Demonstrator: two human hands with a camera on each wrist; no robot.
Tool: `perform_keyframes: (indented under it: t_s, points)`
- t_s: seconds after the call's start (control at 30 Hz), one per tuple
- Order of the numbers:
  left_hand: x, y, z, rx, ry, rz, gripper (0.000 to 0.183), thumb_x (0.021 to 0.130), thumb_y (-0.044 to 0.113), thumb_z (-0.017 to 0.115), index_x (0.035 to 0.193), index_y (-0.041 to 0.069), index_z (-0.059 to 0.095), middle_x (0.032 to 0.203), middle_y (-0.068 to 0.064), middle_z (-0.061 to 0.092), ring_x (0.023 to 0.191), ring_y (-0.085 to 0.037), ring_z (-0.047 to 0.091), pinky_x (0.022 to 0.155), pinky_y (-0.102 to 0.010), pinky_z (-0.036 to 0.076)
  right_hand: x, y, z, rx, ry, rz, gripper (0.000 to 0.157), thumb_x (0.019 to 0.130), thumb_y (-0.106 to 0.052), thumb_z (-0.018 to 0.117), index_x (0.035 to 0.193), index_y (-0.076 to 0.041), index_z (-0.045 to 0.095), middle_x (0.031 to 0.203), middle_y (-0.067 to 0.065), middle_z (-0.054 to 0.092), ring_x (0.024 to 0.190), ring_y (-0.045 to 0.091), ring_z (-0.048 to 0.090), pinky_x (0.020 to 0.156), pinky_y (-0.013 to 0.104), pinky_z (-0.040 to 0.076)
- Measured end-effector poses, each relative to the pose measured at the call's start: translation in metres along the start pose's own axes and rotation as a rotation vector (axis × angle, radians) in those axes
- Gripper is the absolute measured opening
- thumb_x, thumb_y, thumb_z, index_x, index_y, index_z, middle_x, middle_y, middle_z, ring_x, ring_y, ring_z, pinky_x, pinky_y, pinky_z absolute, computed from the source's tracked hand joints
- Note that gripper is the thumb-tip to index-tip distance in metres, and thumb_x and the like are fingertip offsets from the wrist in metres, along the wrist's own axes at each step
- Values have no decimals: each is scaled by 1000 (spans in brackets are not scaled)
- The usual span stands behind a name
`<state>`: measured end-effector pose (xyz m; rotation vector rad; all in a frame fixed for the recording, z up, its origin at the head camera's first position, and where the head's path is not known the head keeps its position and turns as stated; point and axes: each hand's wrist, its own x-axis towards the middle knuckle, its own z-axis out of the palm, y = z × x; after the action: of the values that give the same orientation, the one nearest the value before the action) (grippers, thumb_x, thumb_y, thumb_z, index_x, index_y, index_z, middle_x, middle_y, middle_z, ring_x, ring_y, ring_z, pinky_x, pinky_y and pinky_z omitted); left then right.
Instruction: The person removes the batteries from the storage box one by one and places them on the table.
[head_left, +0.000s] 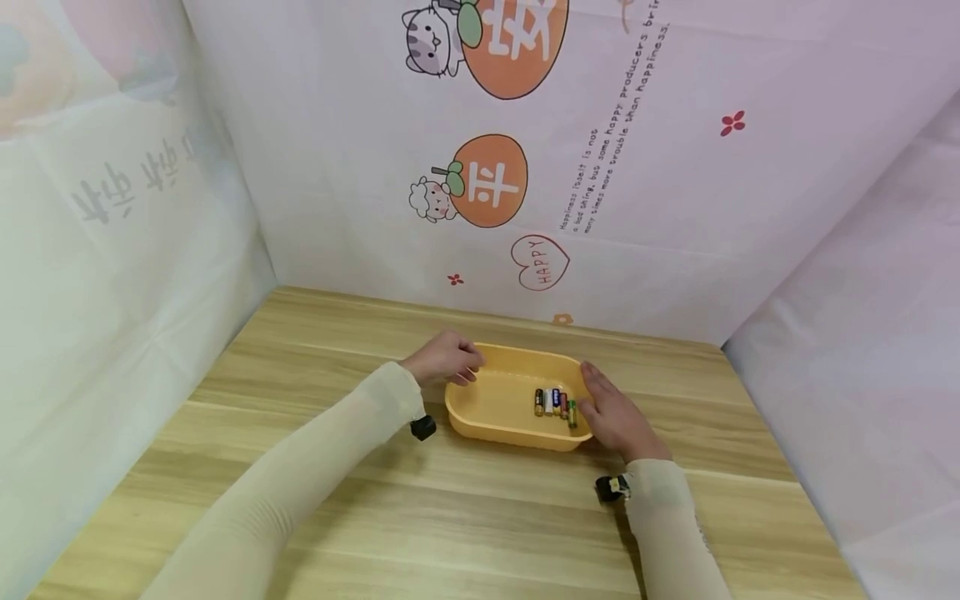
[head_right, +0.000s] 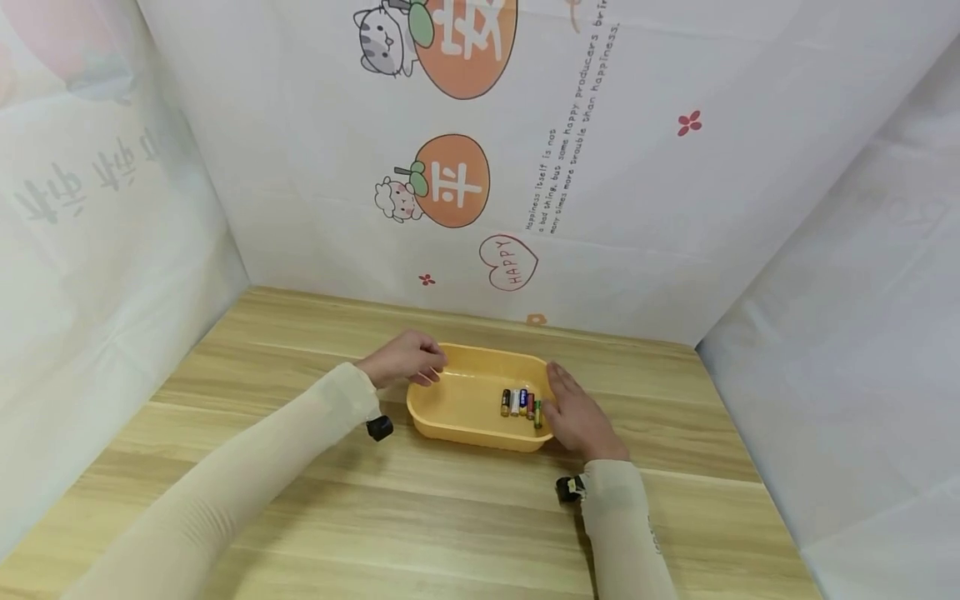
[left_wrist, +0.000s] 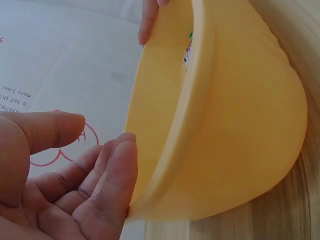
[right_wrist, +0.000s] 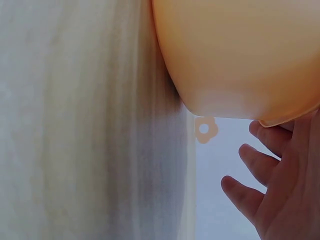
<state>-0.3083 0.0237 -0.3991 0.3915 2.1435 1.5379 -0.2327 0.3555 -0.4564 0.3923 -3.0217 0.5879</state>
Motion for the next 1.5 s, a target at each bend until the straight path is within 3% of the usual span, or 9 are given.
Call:
perform_keyframes:
  t_s: [0.53, 0.9, 1.2, 1.5]
  points:
    - [10, 1, 25, 36, -37, 14, 19, 95, 14, 64, 105, -1, 68, 107, -23, 64, 89, -31, 67, 76, -40, 58, -2, 2, 0, 7, 2, -9, 60, 105, -29, 36, 156, -8, 11, 161, 12, 14, 145, 32, 16, 115, 52, 19]
    - [17, 0, 36, 63, -48, 23, 25, 94, 13, 64, 109, -7, 67, 103, -22, 64, 83, -26, 67, 71, -37, 59, -1, 1, 0, 1, 9, -17, 60, 105, -28, 36, 156, -8, 12, 160, 13, 15, 145, 32, 17, 114, 52, 19]
    - [23, -2, 48, 95, -55, 5, 12, 93, 13, 67, 96, 2, 67, 105, -21, 66, 86, -32, 68, 74, -42, 59, -2, 3, 0, 1, 21, -8, 60, 105, -28, 36, 156, -8, 12, 160, 13, 16, 144, 33, 18, 114, 53, 21]
    - [22, -8, 54, 85, -86, 7, 14, 93, 11, 66, 95, -3, 67, 104, -22, 66, 85, -34, 68, 72, -43, 59, -2, 1, 0, -10, 9, -21, 60, 105, -28, 36, 156, -6, 13, 160, 14, 15, 144, 33, 18, 114, 52, 20]
